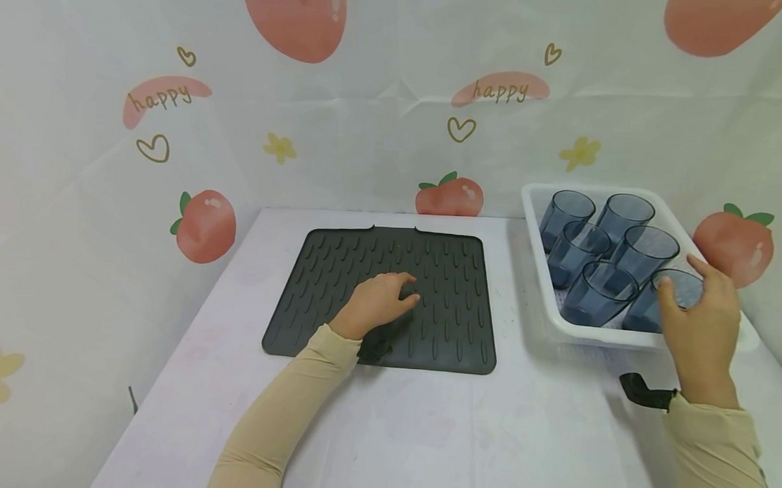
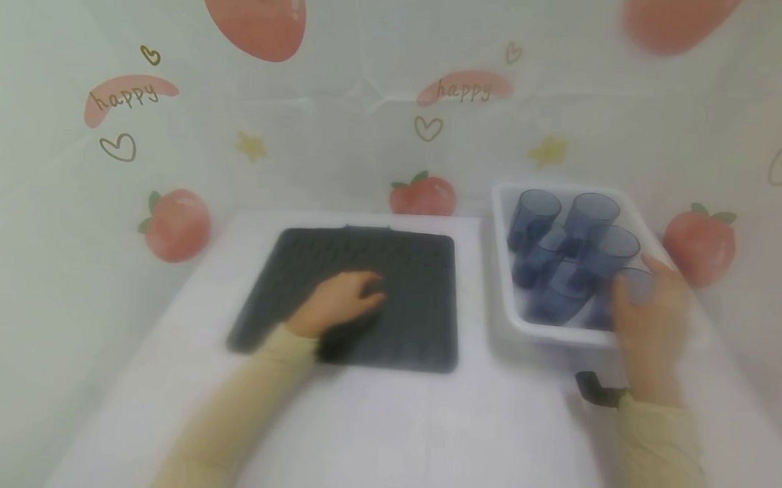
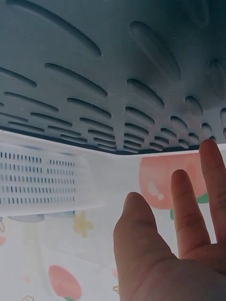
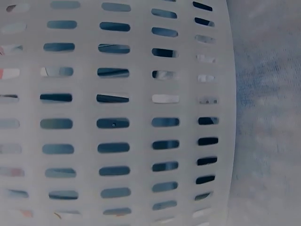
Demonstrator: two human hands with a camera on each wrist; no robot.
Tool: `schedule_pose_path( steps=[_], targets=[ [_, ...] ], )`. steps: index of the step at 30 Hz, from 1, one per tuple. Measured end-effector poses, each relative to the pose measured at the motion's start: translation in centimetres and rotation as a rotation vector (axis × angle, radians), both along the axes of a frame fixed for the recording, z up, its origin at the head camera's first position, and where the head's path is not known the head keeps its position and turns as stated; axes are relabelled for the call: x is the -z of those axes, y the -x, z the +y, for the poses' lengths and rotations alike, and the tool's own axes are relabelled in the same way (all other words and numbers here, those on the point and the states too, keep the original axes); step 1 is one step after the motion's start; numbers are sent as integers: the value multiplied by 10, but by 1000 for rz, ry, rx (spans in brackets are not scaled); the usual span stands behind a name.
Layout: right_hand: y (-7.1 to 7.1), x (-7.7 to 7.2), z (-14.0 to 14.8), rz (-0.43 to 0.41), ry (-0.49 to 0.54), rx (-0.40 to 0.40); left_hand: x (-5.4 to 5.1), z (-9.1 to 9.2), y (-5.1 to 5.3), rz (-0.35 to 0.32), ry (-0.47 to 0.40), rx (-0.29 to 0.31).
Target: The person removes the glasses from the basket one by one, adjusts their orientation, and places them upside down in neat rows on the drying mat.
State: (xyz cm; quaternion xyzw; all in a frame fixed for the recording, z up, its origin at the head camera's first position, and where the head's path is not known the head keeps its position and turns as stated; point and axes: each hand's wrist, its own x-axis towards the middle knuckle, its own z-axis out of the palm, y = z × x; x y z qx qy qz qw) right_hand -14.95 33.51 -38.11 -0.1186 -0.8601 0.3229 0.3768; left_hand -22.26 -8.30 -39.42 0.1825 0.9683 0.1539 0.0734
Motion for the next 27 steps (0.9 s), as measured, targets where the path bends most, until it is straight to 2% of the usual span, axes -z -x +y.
schedule_pose_path(
  steps=[13,21,27],
  targets=[
    [0,-7,3,-196,44,0,1,-1,1,-5,-12,-3],
    [-1,-9,6,-364,69,5,2,-2,0,-1,-5,-2],
    [1,-10,10,-449,79,-2,1,-2,-1,1,-3,-3]
  ],
)
